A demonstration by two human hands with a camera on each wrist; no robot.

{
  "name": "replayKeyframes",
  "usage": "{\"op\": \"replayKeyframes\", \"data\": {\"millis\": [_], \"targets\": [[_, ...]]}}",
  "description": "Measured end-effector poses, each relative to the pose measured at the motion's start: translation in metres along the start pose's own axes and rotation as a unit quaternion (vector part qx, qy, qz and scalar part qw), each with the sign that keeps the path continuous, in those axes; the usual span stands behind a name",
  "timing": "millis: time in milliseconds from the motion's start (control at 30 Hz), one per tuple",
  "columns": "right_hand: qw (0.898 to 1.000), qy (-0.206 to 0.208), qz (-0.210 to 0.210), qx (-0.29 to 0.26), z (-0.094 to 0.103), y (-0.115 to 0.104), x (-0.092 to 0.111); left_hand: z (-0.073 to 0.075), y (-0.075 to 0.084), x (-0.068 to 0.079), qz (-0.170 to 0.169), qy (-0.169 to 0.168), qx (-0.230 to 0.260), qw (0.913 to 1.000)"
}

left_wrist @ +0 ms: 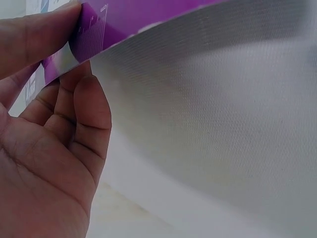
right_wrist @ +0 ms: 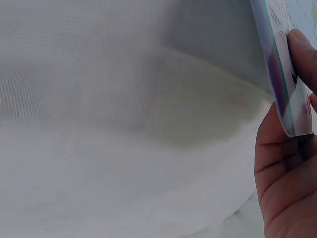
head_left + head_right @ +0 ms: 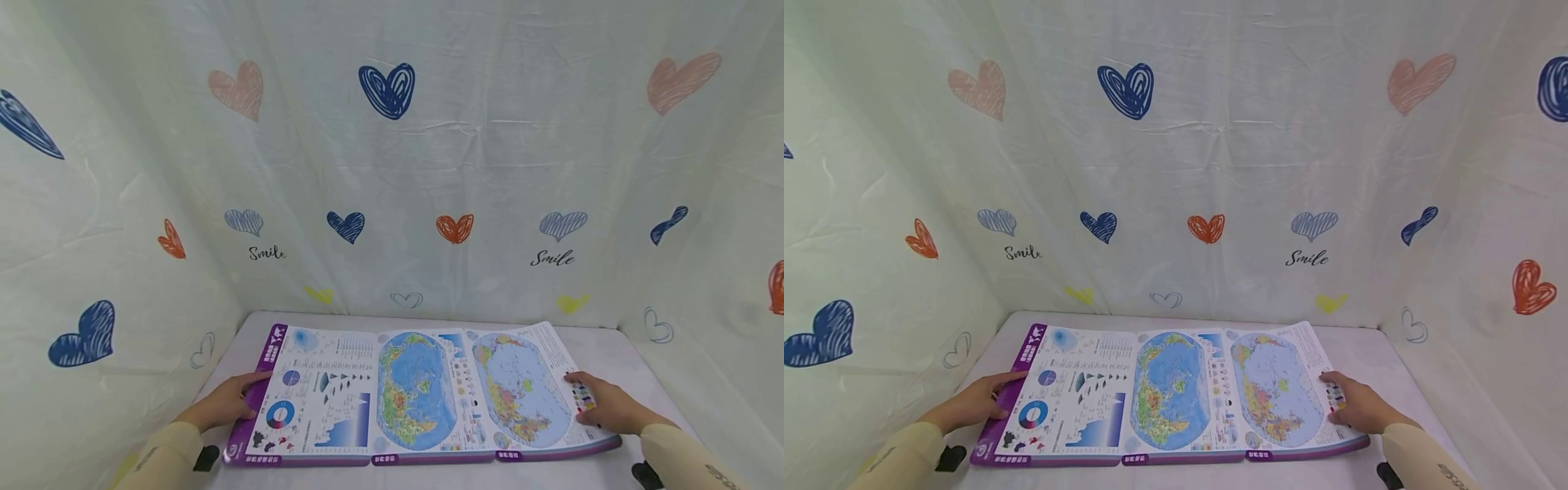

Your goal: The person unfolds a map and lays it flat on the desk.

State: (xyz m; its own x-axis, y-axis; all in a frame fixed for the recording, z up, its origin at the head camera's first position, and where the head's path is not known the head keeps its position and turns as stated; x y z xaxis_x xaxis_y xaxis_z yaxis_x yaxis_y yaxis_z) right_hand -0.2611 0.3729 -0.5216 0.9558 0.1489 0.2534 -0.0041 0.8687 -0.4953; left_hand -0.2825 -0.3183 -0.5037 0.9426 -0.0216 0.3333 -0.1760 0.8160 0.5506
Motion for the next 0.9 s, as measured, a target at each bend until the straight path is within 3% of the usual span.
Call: {"op": "replayKeyframes", "data": {"millis": [233, 533, 700, 900], "targets": [[1.000, 0.007, 0.019, -0.002, -0.005, 0.004, 0.002, -0.003, -0.005, -0.003, 0.018, 0.005, -0.007, 0.9998], [1.000, 0.005, 0.000, 0.005, -0.012, 0.009, 0.001, -0.003, -0.003, -0.004, 0.024, 0.025, -0.019, 0.9992], [0.999, 0.007, -0.013, 0.028, -0.012, 0.014, -0.001, -0.003, -0.004, -0.005, 0.031, 0.039, -0.024, 0.9985], [0.998, 0.022, 0.000, 0.067, -0.009, 0.014, -0.001, -0.004, -0.008, -0.007, 0.038, 0.058, -0.050, 0.9963]]}}
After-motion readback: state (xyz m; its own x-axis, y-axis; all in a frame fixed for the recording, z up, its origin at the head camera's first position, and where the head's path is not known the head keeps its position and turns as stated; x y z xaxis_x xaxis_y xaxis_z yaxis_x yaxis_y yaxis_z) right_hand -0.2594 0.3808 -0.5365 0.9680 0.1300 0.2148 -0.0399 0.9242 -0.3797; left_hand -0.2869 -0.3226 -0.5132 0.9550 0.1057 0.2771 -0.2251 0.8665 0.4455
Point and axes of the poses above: each hand's wrist, its own x-axis away from the middle knuckle, its own z-axis out of the back of the hand, y = z × x, the point moved 8 cm from there along -x, towards the middle knuckle, and after that the axes turned 6 degrees about z, right-handed, at the moved point
